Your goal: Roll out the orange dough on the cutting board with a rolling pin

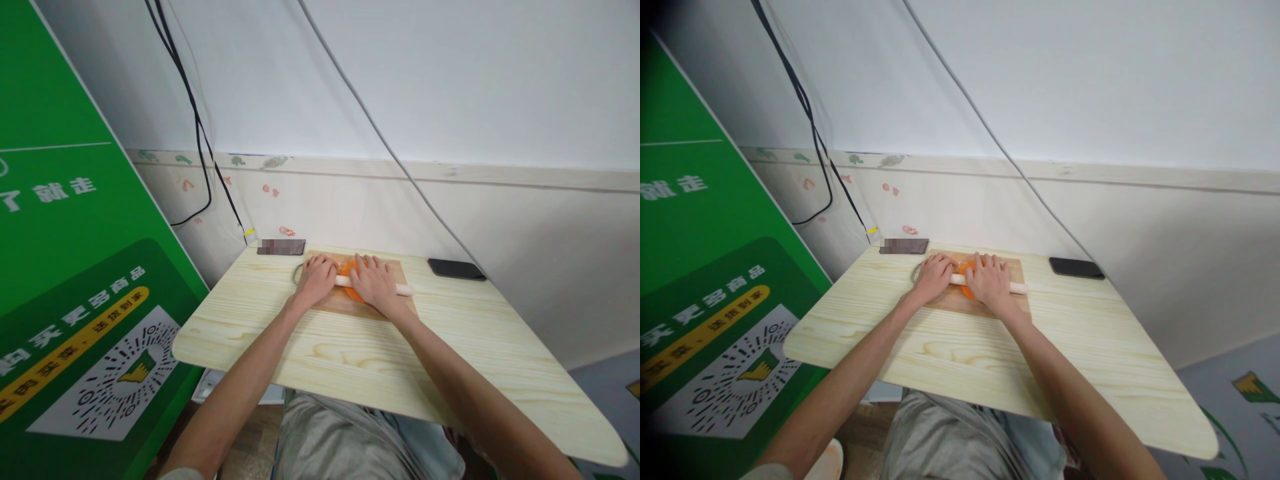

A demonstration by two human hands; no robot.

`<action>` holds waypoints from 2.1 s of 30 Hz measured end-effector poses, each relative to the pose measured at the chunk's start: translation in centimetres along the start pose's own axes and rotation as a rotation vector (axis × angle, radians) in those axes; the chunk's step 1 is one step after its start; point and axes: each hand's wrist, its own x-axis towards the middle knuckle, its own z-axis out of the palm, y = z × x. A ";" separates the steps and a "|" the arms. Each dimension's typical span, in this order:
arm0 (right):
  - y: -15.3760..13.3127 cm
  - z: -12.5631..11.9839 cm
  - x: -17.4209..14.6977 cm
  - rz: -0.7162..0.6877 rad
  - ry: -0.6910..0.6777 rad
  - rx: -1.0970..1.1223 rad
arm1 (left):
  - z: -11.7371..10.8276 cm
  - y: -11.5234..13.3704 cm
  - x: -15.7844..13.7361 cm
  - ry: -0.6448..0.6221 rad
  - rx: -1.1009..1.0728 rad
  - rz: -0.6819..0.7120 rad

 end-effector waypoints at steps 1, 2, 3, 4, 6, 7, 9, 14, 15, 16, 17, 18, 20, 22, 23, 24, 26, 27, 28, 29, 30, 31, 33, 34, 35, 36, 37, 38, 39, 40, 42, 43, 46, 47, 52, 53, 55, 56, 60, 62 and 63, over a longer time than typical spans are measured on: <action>0.1 0.0 0.5 0.010 -0.030 0.010 | -0.1 0.0 0.0 0.001 -0.001 0.000; 0.2 -0.1 0.9 0.017 -0.058 0.017 | -0.1 0.1 0.0 0.004 -0.003 0.000; 0.3 -0.1 1.2 0.022 -0.077 0.021 | -0.1 0.1 0.0 0.006 -0.005 0.000; 0.3 -0.1 1.3 0.023 -0.084 0.018 | -0.2 0.2 -0.1 0.006 -0.006 -0.001; 0.2 -0.2 0.9 0.018 -0.060 -0.003 | -0.2 0.2 -0.1 0.006 -0.006 -0.005; 0.1 -0.2 0.5 0.009 -0.035 -0.018 | -0.2 0.2 -0.1 0.005 -0.004 -0.006; -0.2 -0.1 -0.6 -0.010 0.024 -0.046 | -0.2 0.2 -0.1 0.002 -0.002 -0.003; -0.9 0.1 -3.0 -0.011 0.099 -0.050 | -0.1 0.1 -0.2 0.009 -0.009 0.007; -1.0 0.2 -3.2 -0.012 0.105 -0.048 | 0.0 0.1 -0.2 0.011 -0.011 0.006; -1.1 0.2 -3.3 -0.013 0.108 -0.047 | 0.0 0.1 -0.2 0.012 -0.013 0.006; -1.1 0.1 -3.2 -0.013 0.106 -0.048 | 0.0 0.1 -0.2 0.013 -0.015 0.007; -1.0 0.1 -3.1 -0.011 0.102 -0.051 | 0.0 0.1 -0.2 0.014 -0.016 0.008; -0.9 0.1 -2.6 -0.007 0.083 -0.057 | 0.1 0.1 -0.2 0.017 -0.015 0.011; -0.7 0.0 -1.9 -0.010 0.065 -0.061 | 0.2 0.0 -0.1 0.019 -0.010 0.011; -0.6 0.0 -1.5 -0.010 0.056 -0.061 | 0.2 0.0 -0.1 0.021 -0.009 0.012; -0.5 0.1 -1.2 -0.007 0.047 -0.058 | 0.3 -0.1 -0.1 0.021 -0.008 0.014; -0.4 0.1 -0.6 0.003 0.033 -0.050 | 0.4 -0.2 0.0 0.023 -0.009 0.021; -0.3 0.2 -0.5 0.006 0.033 -0.048 | 0.4 -0.3 0.0 0.024 -0.009 0.024; -0.3 0.2 -0.5 0.004 0.040 -0.048 | 0.5 -0.3 0.0 0.025 -0.007 0.025; -0.3 0.3 -0.7 -0.002 0.053 -0.051 | 0.5 -0.4 0.0 0.026 -0.005 0.026; -0.4 0.3 -0.9 -0.010 0.069 -0.056 | 0.5 -0.4 0.0 0.026 -0.002 0.026; -0.4 0.3 -1.2 -0.019 0.086 -0.062 | 0.6 -0.4 0.0 0.026 0.000 0.025; -0.6 0.2 -2.0 -0.025 0.107 -0.069 | 0.5 -0.3 0.0 0.026 0.003 0.024; -0.7 0.2 -2.4 -0.024 0.110 -0.068 | 0.5 -0.2 0.0 0.025 0.003 0.021; -0.8 0.1 -2.7 -0.021 0.109 -0.066 | 0.4 -0.2 -0.1 0.024 0.003 0.017; -0.9 0.0 -2.9 -0.019 0.107 -0.062 | 0.4 -0.1 -0.1 0.021 0.003 0.014; -1.0 -0.1 -3.0 -0.015 0.104 -0.059 | 0.3 -0.1 -0.1 0.019 0.003 0.012; -1.0 -0.1 -3.0 -0.011 0.100 -0.057 | 0.3 -0.1 -0.1 0.017 0.002 0.013; -1.0 -0.2 -3.0 -0.010 0.096 -0.058 | 0.3 -0.1 -0.1 0.017 0.000 0.014; -1.0 -0.2 -2.8 -0.010 0.092 -0.060 | 0.3 -0.1 -0.1 0.018 0.000 0.017; -0.8 -0.1 -2.2 -0.016 0.082 -0.064 | 0.4 -0.2 0.0 0.023 -0.001 0.023; -0.7 0.0 -1.8 -0.020 0.076 -0.064 | 0.4 -0.3 0.0 0.027 -0.002 0.025; -0.3 0.2 -0.6 -0.014 0.049 -0.052 | 0.5 -0.4 0.1 0.036 -0.005 0.028; -0.2 0.3 -0.4 -0.007 0.040 -0.048 | 0.6 -0.4 0.1 0.036 -0.004 0.028; -0.4 0.0 -1.0 -0.007 0.058 -0.059 | 0.5 -0.4 0.1 0.029 0.009 0.031; -0.5 -0.1 -1.5 -0.010 0.068 -0.063 | 0.5 -0.3 0.1 0.028 0.009 0.031; -0.8 -0.2 -2.5 -0.013 0.082 -0.065 | 0.5 -0.3 0.0 0.029 0.005 0.028; -0.9 -0.2 -3.0 -0.015 0.088 -0.064 | 0.5 -0.3 0.0 0.030 0.003 0.026; -1.2 -0.1 -4.4 -0.027 0.105 -0.058 | 0.3 -0.1 -0.1 0.023 -0.014 0.020; -1.2 0.0 -4.3 -0.024 0.104 -0.056 | 0.2 -0.1 -0.1 0.018 -0.020 0.017; -1.1 0.0 -4.1 -0.022 0.102 -0.056 | 0.2 0.0 -0.1 0.017 -0.021 0.014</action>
